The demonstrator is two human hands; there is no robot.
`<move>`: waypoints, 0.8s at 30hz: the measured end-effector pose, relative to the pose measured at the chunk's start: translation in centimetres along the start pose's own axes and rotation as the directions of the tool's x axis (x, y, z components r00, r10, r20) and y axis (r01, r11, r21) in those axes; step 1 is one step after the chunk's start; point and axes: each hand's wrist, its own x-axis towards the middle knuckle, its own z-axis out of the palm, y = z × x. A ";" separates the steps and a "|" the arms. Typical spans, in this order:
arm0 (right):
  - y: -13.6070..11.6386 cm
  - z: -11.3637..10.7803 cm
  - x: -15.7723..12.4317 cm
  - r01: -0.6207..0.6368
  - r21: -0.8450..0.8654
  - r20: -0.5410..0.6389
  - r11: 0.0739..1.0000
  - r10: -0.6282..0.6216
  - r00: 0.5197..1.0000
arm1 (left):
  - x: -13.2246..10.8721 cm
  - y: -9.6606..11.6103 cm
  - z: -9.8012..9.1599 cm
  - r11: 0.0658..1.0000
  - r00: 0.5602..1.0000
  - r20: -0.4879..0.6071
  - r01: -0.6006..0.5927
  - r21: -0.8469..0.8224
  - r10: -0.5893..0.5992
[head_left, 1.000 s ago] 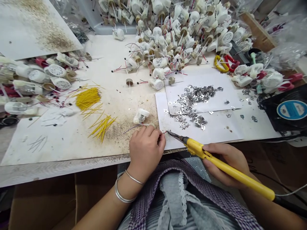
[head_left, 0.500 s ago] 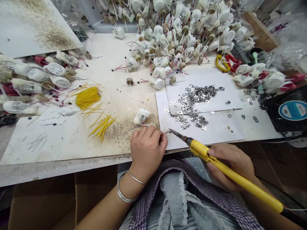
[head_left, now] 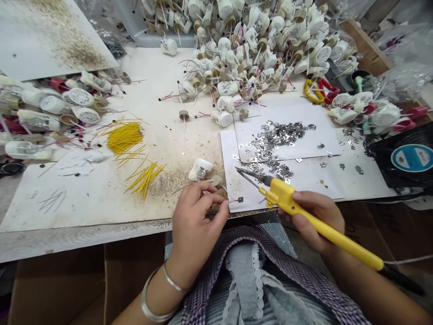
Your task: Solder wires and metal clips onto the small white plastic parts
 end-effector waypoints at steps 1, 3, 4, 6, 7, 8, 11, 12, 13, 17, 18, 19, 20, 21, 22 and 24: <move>-0.1 0.7 0.8 -0.009 0.108 0.031 0.994 0.005 1.000 | -0.4 -0.1 -0.5 0.999 1.000 0.010 0.023 -0.027 -0.023; -0.6 2.4 2.9 -0.022 0.267 0.098 0.963 -0.004 0.995 | -0.9 -0.6 -1.5 0.996 0.997 0.016 0.075 -0.042 -0.075; -0.9 3.3 4.1 -0.024 0.281 0.127 0.959 -0.013 0.992 | -1.0 -0.9 -1.9 0.993 0.994 0.006 0.110 -0.041 -0.109; -1.8 5.2 6.5 -0.011 0.249 0.145 0.968 -0.026 0.989 | -0.9 -1.8 -2.4 0.978 0.978 -0.024 0.205 -0.042 -0.206; -2.2 6.1 7.6 -0.009 0.232 0.165 0.973 -0.031 0.986 | -0.6 -2.3 -2.5 0.964 0.965 -0.026 0.261 -0.056 -0.262; -2.6 6.9 8.5 -0.006 0.198 0.194 0.980 -0.034 0.980 | -0.3 -2.8 -2.5 0.947 0.950 -0.008 0.311 -0.086 -0.313; -3.5 9.1 10.4 -0.012 0.122 0.267 0.992 -0.021 0.963 | 0.7 -3.8 -2.5 0.898 0.926 0.104 0.378 -0.226 -0.363; -3.6 9.7 10.8 -0.025 0.111 0.278 0.993 -0.007 0.961 | 1.0 -3.9 -2.5 0.901 0.935 0.107 0.355 -0.250 -0.338; -3.7 10.1 11.1 -0.045 0.112 0.283 0.993 0.011 0.959 | 1.2 -3.9 -2.6 0.920 0.952 0.081 0.307 -0.246 -0.296; -3.5 10.5 11.9 -0.142 0.265 0.247 0.954 0.075 0.966 | 1.2 -3.1 -3.5 0.995 1.000 -0.030 0.003 -0.096 -0.006; -3.5 10.4 12.0 -0.159 0.301 0.245 0.940 0.085 0.966 | 1.1 -3.1 -3.8 0.994 0.998 -0.008 -0.063 -0.088 0.063; -3.4 10.2 12.1 -0.168 0.320 0.249 0.932 0.088 0.964 | 1.0 -3.1 -4.1 0.989 0.993 0.025 -0.114 -0.097 0.117; -3.4 9.9 12.2 -0.166 0.319 0.256 0.933 0.084 0.963 | 0.9 -3.2 -4.3 0.982 0.985 0.062 -0.151 -0.111 0.159; -3.4 9.6 12.2 -0.153 0.294 0.266 0.943 0.073 0.961 | 0.7 -3.4 -4.5 0.977 0.978 0.094 -0.175 -0.121 0.187; -3.4 9.3 12.1 -0.127 0.254 0.273 0.959 0.055 0.960 | 0.5 -3.7 -4.6 0.975 0.972 0.119 -0.188 -0.121 0.203; -3.3 8.8 11.7 -0.037 0.155 0.280 0.987 -0.008 0.960 | 0.1 -4.3 -4.7 0.979 0.969 0.149 -0.184 -0.088 0.196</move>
